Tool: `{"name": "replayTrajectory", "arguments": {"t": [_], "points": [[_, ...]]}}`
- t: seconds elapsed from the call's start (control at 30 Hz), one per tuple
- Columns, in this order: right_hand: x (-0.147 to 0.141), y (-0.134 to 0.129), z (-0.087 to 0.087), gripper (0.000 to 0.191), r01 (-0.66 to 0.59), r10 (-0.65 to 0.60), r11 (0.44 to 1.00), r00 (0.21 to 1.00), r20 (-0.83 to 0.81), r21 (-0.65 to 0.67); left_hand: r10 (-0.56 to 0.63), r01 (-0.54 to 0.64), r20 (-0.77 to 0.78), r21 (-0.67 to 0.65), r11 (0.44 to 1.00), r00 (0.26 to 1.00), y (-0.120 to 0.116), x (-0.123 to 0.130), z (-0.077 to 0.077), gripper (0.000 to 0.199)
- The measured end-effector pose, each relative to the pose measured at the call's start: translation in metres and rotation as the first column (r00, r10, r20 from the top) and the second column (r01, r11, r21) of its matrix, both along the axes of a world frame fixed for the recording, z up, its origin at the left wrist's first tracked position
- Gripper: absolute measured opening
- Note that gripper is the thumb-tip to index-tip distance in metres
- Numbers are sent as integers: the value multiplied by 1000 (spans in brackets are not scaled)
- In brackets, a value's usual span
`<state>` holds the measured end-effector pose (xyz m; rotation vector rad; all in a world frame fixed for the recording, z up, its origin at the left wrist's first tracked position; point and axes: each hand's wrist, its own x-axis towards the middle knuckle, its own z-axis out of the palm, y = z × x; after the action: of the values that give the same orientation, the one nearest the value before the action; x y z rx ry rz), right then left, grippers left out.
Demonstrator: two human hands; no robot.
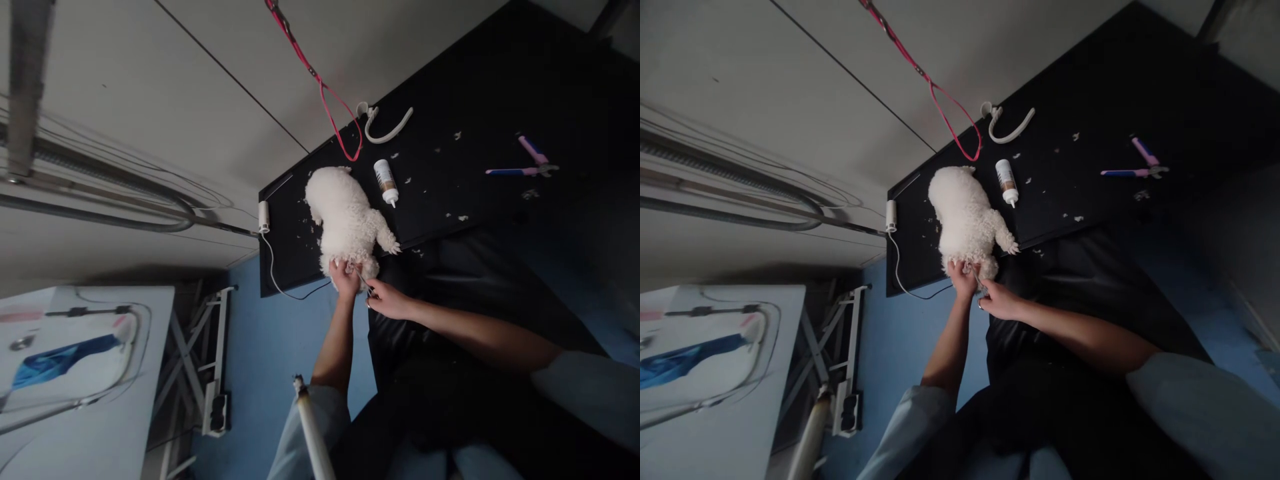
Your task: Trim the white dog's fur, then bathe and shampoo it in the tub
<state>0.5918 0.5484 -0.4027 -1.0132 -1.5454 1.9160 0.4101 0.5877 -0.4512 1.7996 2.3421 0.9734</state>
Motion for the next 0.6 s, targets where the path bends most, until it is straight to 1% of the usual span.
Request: {"name": "replayTrajectory", "arguments": {"t": [0.07, 0.13, 0.2, 0.3, 0.37, 0.47, 0.53, 0.6], "points": [[2, -6, 1, 37, -10, 10, 1000, 1000, -29, 22, 4, -4, 22, -1, 1000, 1000, 1, -2, 3, 18], [3, -10, 1, 44, -11, 11, 1000, 999, -41, 5, 19, -18, 46, -7, 1000, 999, 1, -5, 6, 19], [3, -8, 3, 42, -7, 6, 999, 1000, -16, -45, 25, -24, 66, -16, 1000, 998, 0, -5, 7, 20], [1, 0, 6, 29, 6, -3, 995, 1000, 25, -98, 17, -16, 100, -14, 1000, 995, -2, -1, 7, 21], [-3, 7, 8, 25, 32, -26, 993, 998, 51, -114, 56, -56, 142, 0, 998, 988, -2, 4, 5, 23], [-7, 13, 13, 29, 65, -56, 992, 995, 81, -107, 143, -149, 236, 5, 989, 961, -3, 14, 0, 22], [-7, 14, 16, 32, 74, -65, 994, 992, 108, -78, 181, -188, 294, -4, 982, 939, -6, 22, -5, 19], [-1, 11, 18, 34, 52, -48, 998, 987, 150, -21, 218, -227, 332, -10, 974, 918, -14, 28, -9, 18]]}}
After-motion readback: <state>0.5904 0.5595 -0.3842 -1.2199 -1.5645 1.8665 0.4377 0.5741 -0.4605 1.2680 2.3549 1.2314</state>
